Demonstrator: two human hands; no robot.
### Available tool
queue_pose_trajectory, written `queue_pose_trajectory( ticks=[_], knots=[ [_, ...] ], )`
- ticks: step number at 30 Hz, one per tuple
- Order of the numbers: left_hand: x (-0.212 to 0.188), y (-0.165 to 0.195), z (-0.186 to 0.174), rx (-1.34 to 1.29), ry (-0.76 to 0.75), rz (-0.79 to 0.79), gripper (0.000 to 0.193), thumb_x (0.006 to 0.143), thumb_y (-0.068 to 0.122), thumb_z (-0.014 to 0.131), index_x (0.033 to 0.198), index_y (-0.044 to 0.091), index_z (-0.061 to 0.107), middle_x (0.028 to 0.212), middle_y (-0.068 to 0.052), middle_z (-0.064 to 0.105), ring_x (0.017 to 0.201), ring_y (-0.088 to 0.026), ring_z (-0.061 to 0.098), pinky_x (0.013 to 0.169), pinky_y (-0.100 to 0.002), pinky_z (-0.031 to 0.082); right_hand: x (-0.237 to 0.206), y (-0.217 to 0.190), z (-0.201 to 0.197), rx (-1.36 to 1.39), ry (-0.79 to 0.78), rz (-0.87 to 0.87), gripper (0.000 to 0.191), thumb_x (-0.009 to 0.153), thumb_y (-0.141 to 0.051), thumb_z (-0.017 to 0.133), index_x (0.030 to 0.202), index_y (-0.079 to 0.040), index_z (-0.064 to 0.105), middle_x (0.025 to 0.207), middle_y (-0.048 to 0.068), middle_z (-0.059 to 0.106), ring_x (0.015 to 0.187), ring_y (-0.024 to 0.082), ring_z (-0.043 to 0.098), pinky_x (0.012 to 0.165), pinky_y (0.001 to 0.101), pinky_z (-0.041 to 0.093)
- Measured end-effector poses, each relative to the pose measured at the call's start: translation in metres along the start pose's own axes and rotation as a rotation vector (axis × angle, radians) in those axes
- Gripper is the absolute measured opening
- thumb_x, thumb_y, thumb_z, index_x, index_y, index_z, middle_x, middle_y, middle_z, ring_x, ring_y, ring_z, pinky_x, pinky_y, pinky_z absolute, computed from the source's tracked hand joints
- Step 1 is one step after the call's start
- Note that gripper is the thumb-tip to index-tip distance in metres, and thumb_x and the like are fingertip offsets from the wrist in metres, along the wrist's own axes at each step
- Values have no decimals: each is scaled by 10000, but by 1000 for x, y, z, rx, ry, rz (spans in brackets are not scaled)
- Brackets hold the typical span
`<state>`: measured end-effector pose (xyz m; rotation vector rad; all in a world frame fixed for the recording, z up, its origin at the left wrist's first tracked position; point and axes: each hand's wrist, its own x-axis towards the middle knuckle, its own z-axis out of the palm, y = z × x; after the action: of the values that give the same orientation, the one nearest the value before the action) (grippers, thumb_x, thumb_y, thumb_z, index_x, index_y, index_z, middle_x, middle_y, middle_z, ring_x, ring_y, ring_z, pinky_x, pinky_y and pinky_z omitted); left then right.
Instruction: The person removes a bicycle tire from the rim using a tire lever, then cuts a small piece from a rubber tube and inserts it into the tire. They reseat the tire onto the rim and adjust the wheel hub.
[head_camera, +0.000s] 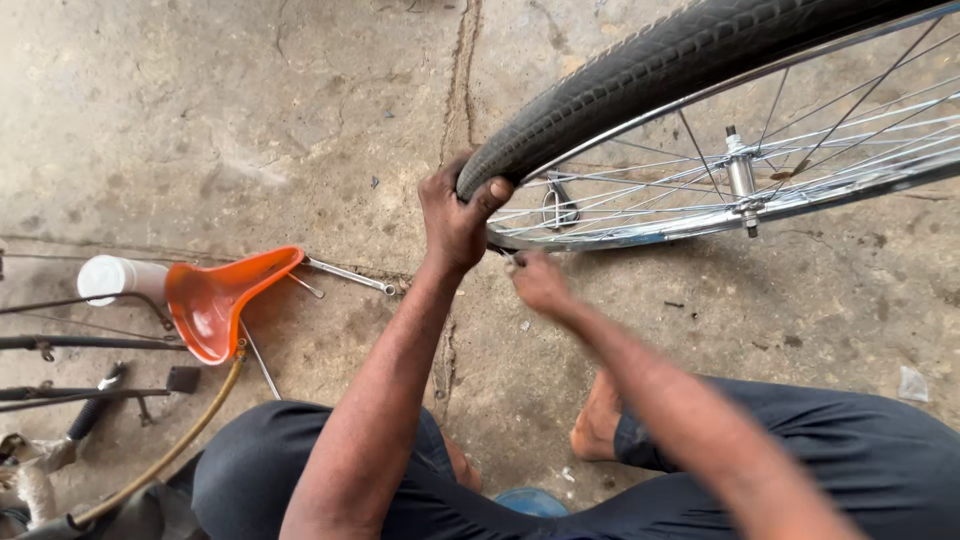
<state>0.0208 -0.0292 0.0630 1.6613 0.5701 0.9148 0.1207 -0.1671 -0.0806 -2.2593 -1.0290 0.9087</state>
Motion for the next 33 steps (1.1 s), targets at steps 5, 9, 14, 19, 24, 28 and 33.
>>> queue_pose_trajectory(
  ticks=[5,9,14,19,24,28,33],
  knots=[
    [3,21,11,214,9,59,832,777,838,642,952,34,761,731,-45,677,706,-173,687,671,-356,531,-10,-62,99,1194,356,383,274,965,-243,624,1154,-55,688,921,126,701,765,223,581,665,391,476],
    [-12,28,18,137,-12,18,768,784,762,715,1048,42,749,803,-37,747,777,-162,751,713,-342,588,-6,-108,125,1257,258,68,297,951,-244,647,1170,-47,682,997,150,693,861,267,591,750,416,480],
    [-16,6,12,143,-24,279,707,760,523,875,1153,-14,638,930,-100,730,840,-201,733,754,-353,617,5,-112,126,921,160,-150,331,934,-246,675,1191,-38,674,1092,181,683,981,323,602,855,448,486],
    [-15,-28,-3,96,82,2,408,805,273,914,1037,29,684,829,-62,742,715,-155,703,640,-324,591,-5,-59,106,83,171,-282,370,917,-249,703,1212,-29,666,1187,211,673,1101,379,614,961,480,491],
    [-5,-6,-13,143,-53,95,340,818,193,908,985,18,670,747,-71,664,676,-167,599,628,-346,535,-34,-59,39,-168,-313,-165,457,901,-303,717,1287,-66,652,1298,206,662,1215,375,624,1053,467,493],
    [37,81,-44,458,-201,139,385,762,232,934,966,34,675,788,-78,714,702,-181,682,634,-357,569,-58,-109,-60,-321,-605,-244,530,928,-406,692,1385,-154,594,1383,138,619,1260,328,590,1064,480,463],
    [82,187,-90,938,-222,384,357,815,262,856,1043,31,707,828,-150,703,687,-284,677,569,-417,545,-95,-90,-238,-312,111,-12,578,871,-432,785,1412,-304,628,1380,50,589,1287,230,536,1079,396,422]
  ],
)
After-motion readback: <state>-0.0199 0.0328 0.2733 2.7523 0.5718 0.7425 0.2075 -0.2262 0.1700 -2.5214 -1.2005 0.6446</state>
